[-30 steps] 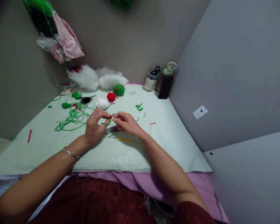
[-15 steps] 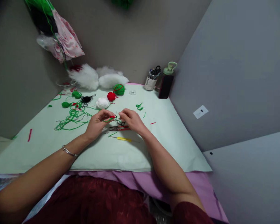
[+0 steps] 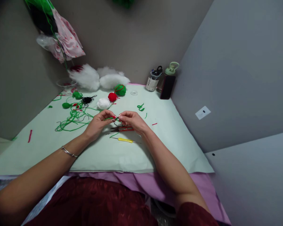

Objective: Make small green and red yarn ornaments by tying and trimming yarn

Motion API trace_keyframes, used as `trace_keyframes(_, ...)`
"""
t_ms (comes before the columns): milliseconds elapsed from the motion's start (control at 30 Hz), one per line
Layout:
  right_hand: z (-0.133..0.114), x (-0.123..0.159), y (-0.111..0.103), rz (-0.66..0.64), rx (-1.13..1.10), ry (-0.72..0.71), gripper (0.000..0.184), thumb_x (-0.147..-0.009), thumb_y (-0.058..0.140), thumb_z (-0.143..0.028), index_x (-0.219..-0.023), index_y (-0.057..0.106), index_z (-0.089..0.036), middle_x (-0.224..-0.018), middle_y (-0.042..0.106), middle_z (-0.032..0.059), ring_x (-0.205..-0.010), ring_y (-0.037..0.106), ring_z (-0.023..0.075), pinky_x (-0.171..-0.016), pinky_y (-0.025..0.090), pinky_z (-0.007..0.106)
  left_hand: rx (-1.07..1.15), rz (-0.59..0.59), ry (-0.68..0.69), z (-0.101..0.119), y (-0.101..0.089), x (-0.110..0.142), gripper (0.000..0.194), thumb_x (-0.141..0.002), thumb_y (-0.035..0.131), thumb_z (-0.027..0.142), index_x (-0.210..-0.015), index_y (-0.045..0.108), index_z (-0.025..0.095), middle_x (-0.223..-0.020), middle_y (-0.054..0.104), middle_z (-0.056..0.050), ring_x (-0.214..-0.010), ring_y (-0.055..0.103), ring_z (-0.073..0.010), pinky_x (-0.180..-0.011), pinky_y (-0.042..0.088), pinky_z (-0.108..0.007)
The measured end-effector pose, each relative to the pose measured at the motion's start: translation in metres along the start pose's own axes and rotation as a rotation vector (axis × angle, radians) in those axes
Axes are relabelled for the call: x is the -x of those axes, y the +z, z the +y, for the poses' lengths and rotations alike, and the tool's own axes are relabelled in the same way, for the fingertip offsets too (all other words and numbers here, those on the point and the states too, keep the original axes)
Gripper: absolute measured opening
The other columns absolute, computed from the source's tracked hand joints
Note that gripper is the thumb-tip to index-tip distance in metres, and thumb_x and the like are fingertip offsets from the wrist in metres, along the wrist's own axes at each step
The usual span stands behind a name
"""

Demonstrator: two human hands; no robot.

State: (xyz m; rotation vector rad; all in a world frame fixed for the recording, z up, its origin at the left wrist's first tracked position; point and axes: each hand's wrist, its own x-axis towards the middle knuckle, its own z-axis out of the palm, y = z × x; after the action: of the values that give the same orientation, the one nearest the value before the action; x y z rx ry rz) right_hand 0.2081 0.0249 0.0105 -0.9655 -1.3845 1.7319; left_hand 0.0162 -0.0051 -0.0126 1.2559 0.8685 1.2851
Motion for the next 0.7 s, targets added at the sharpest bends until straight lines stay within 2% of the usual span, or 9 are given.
trace_keyframes(167,0.001,0.000,0.003,0.008,-0.058,0.000,0.029,-0.067,0.084,-0.037,-0.081,0.068,-0.017,-0.070,0.060,-0.0033,-0.058,0.045,0.0065,-0.056,0.038,0.021,0.006,-0.065,-0.007,-0.001,-0.001,-0.001,0.021,-0.076,0.078,0.027,-0.088,0.064,0.018,-0.091,0.064,-0.001,-0.090,0.060,-0.0154,-0.088,0.045,-0.029)
trace_keyframes(233,0.001,-0.003,0.002,0.077,-0.098,-0.035,0.026,-0.067,0.083,-0.034,-0.078,0.066,-0.017,-0.068,0.059,-0.0041,-0.057,0.045,0.0066,-0.053,0.037,0.019,0.028,-0.091,-0.013,-0.001,-0.002,-0.001,0.021,-0.076,0.079,0.026,-0.087,0.063,0.017,-0.090,0.064,-0.001,-0.090,0.060,-0.0146,-0.087,0.045,-0.028)
trace_keyframes(300,-0.002,-0.007,-0.006,0.218,-0.192,-0.081,0.023,-0.068,0.082,-0.031,-0.077,0.064,-0.018,-0.069,0.060,-0.0039,-0.061,0.051,0.0077,-0.053,0.041,0.018,0.066,-0.135,-0.037,0.000,-0.001,-0.001,0.022,-0.076,0.079,0.024,-0.086,0.061,0.017,-0.090,0.064,-0.001,-0.090,0.062,-0.0146,-0.086,0.045,-0.028)
trace_keyframes(400,-0.012,-0.011,-0.036,0.407,-0.379,-0.090,0.022,-0.071,0.080,-0.026,-0.078,0.060,-0.020,-0.080,0.069,-0.0008,-0.076,0.063,0.0113,-0.060,0.051,0.020,0.134,-0.205,-0.114,0.002,-0.001,0.002,0.023,-0.078,0.078,0.024,-0.088,0.058,0.017,-0.091,0.065,-0.002,-0.089,0.066,-0.0160,-0.078,0.047,-0.027)
trace_keyframes(467,-0.022,-0.009,-0.063,0.459,-0.413,-0.101,0.020,-0.078,0.075,-0.022,-0.073,0.056,-0.019,-0.075,0.067,-0.0001,-0.071,0.062,0.0094,-0.058,0.049,0.018,0.174,-0.237,-0.158,0.004,-0.001,0.003,0.023,-0.081,0.076,0.025,-0.090,0.057,0.017,-0.086,0.065,-0.002,-0.080,0.066,-0.0151,-0.071,0.047,-0.026)
trace_keyframes(500,-0.028,-0.006,-0.077,0.508,-0.410,-0.133,0.020,-0.084,0.068,-0.018,-0.071,0.054,-0.019,-0.068,0.062,-0.0018,-0.062,0.057,0.0054,-0.053,0.045,0.015,0.190,-0.251,-0.173,0.005,-0.001,0.003,0.023,-0.081,0.075,0.025,-0.091,0.056,0.017,-0.082,0.065,-0.001,-0.075,0.065,-0.0139,-0.068,0.047,-0.026)
trace_keyframes(600,-0.040,0.007,-0.114,0.589,-0.407,-0.186,0.037,-0.098,0.041,-0.011,-0.063,0.042,-0.020,-0.053,0.041,-0.0083,-0.044,0.036,-0.0022,-0.043,0.027,0.010,0.233,-0.277,-0.203,0.008,-0.004,0.004,0.021,-0.083,0.074,0.024,-0.092,0.055,0.017,-0.073,0.062,0.001,-0.064,0.061,-0.0108,-0.062,0.046,-0.024)
trace_keyframes(667,-0.042,0.012,-0.128,0.633,-0.389,-0.200,0.041,-0.099,0.036,-0.008,-0.060,0.034,-0.021,-0.048,0.029,-0.0111,-0.038,0.024,-0.0024,-0.040,0.020,0.011,0.247,-0.274,-0.217,0.010,-0.005,0.004,0.021,-0.083,0.073,0.024,-0.092,0.056,0.017,-0.073,0.061,0.001,-0.060,0.059,-0.0093,-0.057,0.043,-0.021)
trace_keyframes(700,-0.042,0.012,-0.131,0.642,-0.376,-0.204,0.040,-0.099,0.039,-0.010,-0.061,0.034,-0.021,-0.048,0.029,-0.0115,-0.038,0.022,-0.0022,-0.039,0.019,0.011,0.251,-0.274,-0.223,0.011,-0.005,0.004,0.021,-0.082,0.073,0.024,-0.092,0.056,0.017,-0.072,0.060,0.002,-0.059,0.058,-0.0086,-0.054,0.041,-0.021)
